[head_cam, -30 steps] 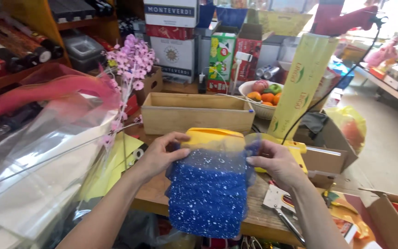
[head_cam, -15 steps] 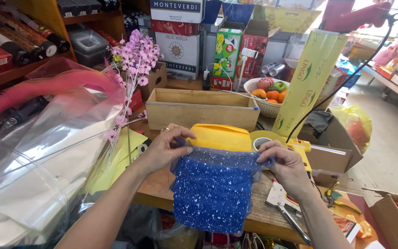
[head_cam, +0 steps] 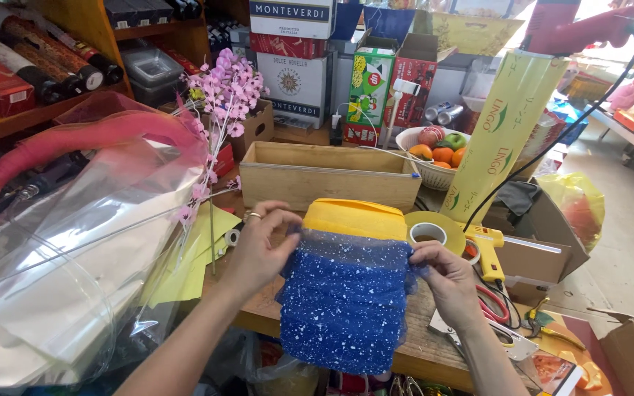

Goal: Wrapping a foam base with blue mesh fabric and securing it with a staple gun

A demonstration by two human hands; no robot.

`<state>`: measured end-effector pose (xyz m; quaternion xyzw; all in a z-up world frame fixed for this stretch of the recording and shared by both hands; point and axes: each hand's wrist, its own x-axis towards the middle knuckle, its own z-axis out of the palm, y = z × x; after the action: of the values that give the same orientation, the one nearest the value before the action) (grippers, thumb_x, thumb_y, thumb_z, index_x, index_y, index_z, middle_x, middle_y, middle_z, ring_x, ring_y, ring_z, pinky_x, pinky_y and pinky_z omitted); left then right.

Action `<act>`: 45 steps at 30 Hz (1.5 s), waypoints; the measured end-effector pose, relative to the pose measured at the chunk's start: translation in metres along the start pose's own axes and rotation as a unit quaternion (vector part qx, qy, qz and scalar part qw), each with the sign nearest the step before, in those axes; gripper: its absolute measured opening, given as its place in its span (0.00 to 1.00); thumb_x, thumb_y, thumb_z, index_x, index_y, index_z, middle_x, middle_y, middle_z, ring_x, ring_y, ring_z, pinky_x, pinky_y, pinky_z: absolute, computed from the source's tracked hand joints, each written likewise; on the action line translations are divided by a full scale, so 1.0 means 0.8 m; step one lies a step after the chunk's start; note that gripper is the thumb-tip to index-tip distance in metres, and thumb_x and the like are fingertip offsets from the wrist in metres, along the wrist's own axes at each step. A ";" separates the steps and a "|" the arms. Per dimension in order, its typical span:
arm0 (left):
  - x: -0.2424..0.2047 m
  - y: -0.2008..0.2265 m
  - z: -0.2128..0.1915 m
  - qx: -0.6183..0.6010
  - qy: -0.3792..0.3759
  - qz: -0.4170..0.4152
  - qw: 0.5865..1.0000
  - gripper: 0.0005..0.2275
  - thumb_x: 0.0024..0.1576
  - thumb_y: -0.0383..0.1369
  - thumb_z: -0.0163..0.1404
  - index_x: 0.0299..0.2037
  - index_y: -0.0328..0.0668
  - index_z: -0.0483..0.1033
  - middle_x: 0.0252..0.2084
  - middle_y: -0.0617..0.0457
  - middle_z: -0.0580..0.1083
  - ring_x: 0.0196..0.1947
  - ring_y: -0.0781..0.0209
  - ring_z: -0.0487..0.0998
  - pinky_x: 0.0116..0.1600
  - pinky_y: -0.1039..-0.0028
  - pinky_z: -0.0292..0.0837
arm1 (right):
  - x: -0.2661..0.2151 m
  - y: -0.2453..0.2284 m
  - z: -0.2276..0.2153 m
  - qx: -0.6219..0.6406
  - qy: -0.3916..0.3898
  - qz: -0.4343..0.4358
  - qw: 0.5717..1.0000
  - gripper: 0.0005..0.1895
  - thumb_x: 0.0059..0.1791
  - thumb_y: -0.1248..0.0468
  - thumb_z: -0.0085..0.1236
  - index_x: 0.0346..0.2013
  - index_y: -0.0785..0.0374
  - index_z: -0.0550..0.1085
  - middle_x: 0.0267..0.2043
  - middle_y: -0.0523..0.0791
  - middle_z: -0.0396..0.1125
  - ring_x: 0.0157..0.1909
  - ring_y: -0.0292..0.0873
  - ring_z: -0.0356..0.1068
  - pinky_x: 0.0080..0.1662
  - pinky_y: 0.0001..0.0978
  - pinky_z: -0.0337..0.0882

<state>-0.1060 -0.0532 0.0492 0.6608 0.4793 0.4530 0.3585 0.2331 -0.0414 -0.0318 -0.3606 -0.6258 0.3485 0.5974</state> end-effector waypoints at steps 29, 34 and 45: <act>-0.032 0.059 0.134 0.431 0.006 0.363 0.826 0.19 0.63 0.41 0.47 0.60 0.42 0.76 0.53 0.46 0.74 0.49 0.43 0.70 0.46 0.55 0.64 | -0.125 0.022 -0.134 -0.663 -0.244 0.287 0.647 0.64 0.39 0.21 0.74 0.73 0.48 0.52 0.71 0.45 0.55 0.70 0.50 0.59 0.69 0.55 0.64; -0.036 0.050 0.134 0.409 0.010 0.361 0.838 0.18 0.64 0.39 0.46 0.60 0.43 0.76 0.52 0.48 0.72 0.48 0.46 0.69 0.45 0.57 0.63 | -0.131 0.083 -0.154 -0.730 -0.299 0.219 0.574 0.54 0.43 0.36 0.75 0.69 0.54 0.53 0.59 0.47 0.60 0.58 0.46 0.64 0.59 0.42 0.72; -0.056 0.040 0.137 0.352 0.049 0.371 0.858 0.16 0.59 0.32 0.52 0.57 0.44 0.77 0.53 0.44 0.70 0.48 0.44 0.70 0.43 0.55 0.62 | -0.077 0.054 -0.154 -0.643 -0.218 0.362 0.639 0.35 0.41 0.68 0.66 0.62 0.55 0.65 0.66 0.47 0.63 0.68 0.46 0.63 0.69 0.43 0.73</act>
<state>0.0015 -0.1098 0.0304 0.8484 0.3436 0.3854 -0.1167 0.3594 -0.0725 -0.0946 -0.7646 -0.6240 0.1149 -0.1131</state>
